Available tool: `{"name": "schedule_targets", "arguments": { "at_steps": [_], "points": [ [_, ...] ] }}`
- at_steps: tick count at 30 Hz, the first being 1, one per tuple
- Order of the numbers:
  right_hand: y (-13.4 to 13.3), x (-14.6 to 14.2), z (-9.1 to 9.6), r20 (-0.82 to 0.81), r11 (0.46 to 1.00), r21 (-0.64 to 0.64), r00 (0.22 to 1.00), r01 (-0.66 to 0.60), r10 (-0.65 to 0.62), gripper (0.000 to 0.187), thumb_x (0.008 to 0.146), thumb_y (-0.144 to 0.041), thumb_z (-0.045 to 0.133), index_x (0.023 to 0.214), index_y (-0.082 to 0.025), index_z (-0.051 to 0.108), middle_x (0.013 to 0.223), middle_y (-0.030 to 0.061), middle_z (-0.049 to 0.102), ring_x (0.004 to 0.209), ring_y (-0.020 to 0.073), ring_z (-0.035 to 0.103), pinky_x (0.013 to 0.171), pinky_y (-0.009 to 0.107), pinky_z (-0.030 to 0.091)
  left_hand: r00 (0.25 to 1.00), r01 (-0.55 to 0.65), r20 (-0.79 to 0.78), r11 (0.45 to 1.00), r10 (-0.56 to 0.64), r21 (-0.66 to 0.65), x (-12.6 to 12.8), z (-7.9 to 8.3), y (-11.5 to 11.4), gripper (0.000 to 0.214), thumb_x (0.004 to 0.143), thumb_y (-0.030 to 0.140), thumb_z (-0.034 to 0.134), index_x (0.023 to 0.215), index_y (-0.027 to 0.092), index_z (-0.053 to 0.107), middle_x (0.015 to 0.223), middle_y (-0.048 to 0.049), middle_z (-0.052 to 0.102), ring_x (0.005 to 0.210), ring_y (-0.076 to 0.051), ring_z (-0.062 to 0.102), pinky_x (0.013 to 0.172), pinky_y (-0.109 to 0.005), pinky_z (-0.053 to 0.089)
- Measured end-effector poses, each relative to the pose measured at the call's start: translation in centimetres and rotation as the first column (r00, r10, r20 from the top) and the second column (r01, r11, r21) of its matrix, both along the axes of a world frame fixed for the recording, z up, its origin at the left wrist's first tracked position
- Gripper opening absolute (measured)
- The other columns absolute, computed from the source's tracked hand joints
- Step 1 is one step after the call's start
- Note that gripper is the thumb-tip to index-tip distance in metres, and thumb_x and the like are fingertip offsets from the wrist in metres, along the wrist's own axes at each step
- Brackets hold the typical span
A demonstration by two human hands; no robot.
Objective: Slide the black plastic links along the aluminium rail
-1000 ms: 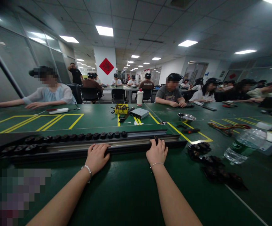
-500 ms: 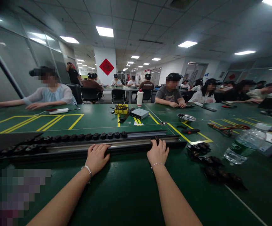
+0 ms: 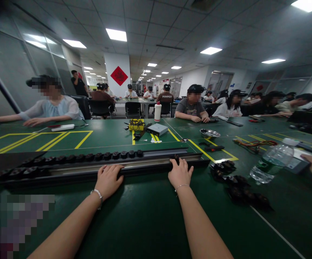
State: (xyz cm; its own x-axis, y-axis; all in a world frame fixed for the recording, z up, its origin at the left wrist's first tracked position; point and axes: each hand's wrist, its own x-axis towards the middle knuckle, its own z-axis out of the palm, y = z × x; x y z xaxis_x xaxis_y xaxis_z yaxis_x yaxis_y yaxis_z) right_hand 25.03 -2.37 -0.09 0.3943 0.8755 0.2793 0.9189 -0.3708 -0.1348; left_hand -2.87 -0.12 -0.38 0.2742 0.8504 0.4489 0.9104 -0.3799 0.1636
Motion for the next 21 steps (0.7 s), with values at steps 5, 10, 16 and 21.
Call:
{"name": "schedule_targets", "arguments": {
  "at_steps": [5,10,16,21],
  "points": [
    [-0.6,0.9,0.6,0.056,0.996,-0.065,0.996,-0.069,0.073,0.058,0.071,-0.018,0.048,0.126,-0.035,0.040,0.134,0.0069,0.034,0.126,0.0249,0.024,0.099,0.056,0.012,1.000,-0.010,-0.014,1.000,0.010,-0.011,0.0,0.1,-0.1,0.031,0.075,0.028,0.045,0.104,0.028,0.055,0.107,-0.0014,0.062,0.104,-0.020,0.049,0.100,-0.041,0.019],
    [-0.7,1.2,0.1,0.084,0.995,-0.036,0.992,-0.088,0.091,0.057,0.072,-0.018,0.048,0.126,-0.035,0.040,0.133,0.0059,0.034,0.125,0.0241,0.024,0.101,0.053,0.011,1.000,-0.010,-0.027,1.000,0.010,-0.007,0.0,0.0,-0.1,0.031,0.076,0.028,0.044,0.105,0.028,0.055,0.108,-0.0013,0.062,0.103,-0.020,0.049,0.100,-0.041,0.020],
    [-0.4,1.0,-0.4,0.110,0.997,0.044,0.992,-0.070,0.065,0.052,0.072,-0.017,0.046,0.122,-0.033,0.046,0.128,0.0069,0.039,0.121,0.0239,0.029,0.101,0.052,0.012,0.999,-0.017,-0.028,1.000,0.017,0.008,0.0,-0.1,0.0,0.030,0.076,0.029,0.045,0.105,0.028,0.054,0.106,-0.0011,0.062,0.101,-0.020,0.050,0.099,-0.041,0.020],
    [-0.2,0.9,-0.1,0.111,0.996,0.073,0.993,-0.053,0.045,0.049,0.072,-0.016,0.045,0.118,-0.032,0.050,0.122,0.0080,0.043,0.117,0.0238,0.033,0.101,0.049,0.015,1.000,-0.006,-0.028,1.000,0.007,0.026,-0.1,-0.2,0.0,0.030,0.076,0.029,0.045,0.103,0.027,0.055,0.104,-0.0009,0.062,0.100,-0.020,0.050,0.099,-0.041,0.020]
  ]
}}
